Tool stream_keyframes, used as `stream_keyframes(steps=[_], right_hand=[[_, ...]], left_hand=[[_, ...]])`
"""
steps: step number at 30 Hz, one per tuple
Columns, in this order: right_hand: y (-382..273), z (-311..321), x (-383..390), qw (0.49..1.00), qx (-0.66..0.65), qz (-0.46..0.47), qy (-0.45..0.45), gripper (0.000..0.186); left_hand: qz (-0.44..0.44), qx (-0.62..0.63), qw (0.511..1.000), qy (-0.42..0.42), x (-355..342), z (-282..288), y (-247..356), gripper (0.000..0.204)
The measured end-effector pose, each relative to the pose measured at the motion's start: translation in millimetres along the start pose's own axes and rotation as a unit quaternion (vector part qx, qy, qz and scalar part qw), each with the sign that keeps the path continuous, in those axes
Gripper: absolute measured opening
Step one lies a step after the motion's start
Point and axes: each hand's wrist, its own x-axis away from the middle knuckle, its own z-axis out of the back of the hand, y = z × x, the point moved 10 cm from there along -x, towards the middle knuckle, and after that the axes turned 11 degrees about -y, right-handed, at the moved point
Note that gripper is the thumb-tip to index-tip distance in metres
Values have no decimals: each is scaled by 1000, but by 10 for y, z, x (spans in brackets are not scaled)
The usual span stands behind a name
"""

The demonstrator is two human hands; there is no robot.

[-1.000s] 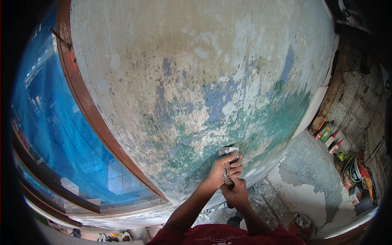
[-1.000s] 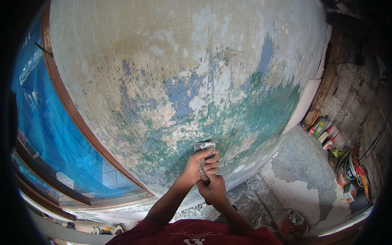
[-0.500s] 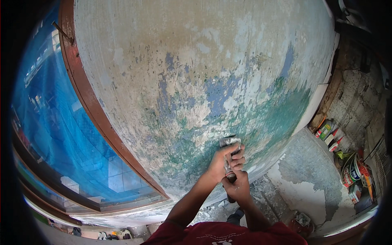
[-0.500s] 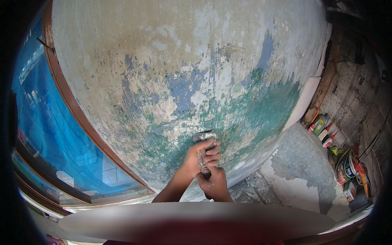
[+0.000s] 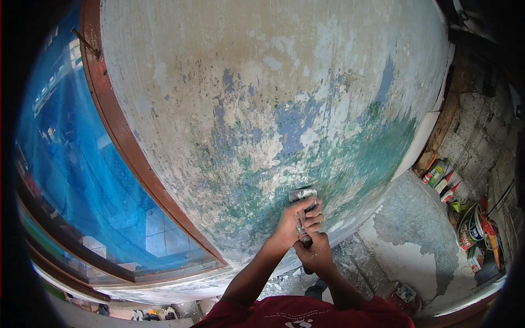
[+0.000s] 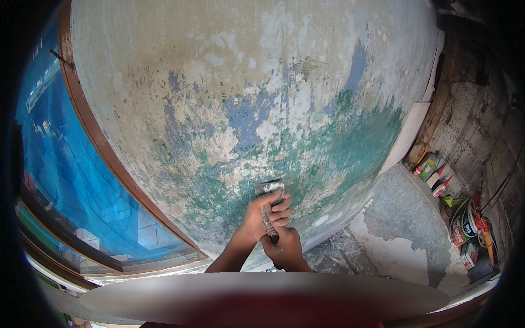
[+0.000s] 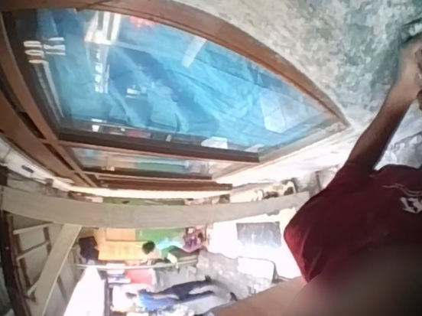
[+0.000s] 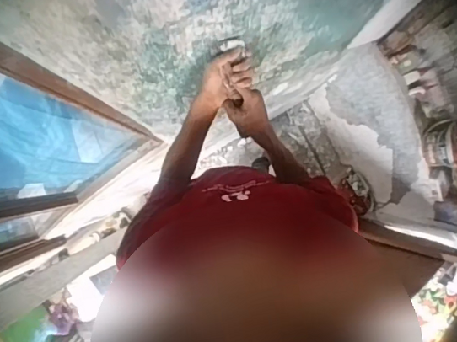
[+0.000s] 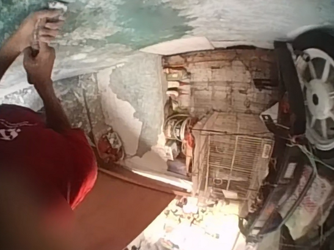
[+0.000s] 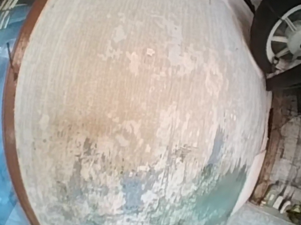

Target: The person scrapes old paint from a wall using a putty knife.

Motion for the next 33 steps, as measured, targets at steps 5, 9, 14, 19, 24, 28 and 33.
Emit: stream_keyframes(steps=[5,9,14,19,24,28,33], right_hand=[[-119,67,-114,999,-29,13,10,17],[-79,40,-76,999,-42,18,4,26],[-115,50,-84,999,-28,18,11,23],[-161,95,-82,998,-31,40,38,18],[-51,67,-99,1000,-9,-6,2,14],[-65,71,-43,999,-12,20,31,15],[-119,87,-66,1000,8,20,12,14]], left_hand=[[-6,1,1000,-27,-94,-68,98,21],[0,-12,1000,-25,-77,-104,81,21],[5,6,1000,1,-47,-35,46,19],[6,6,1000,-24,-74,-93,65,19],[3,5,1000,-17,-96,-63,66,19],[10,16,1000,-19,-69,-92,45,19],[14,18,999,-33,-81,-46,-3,22]])
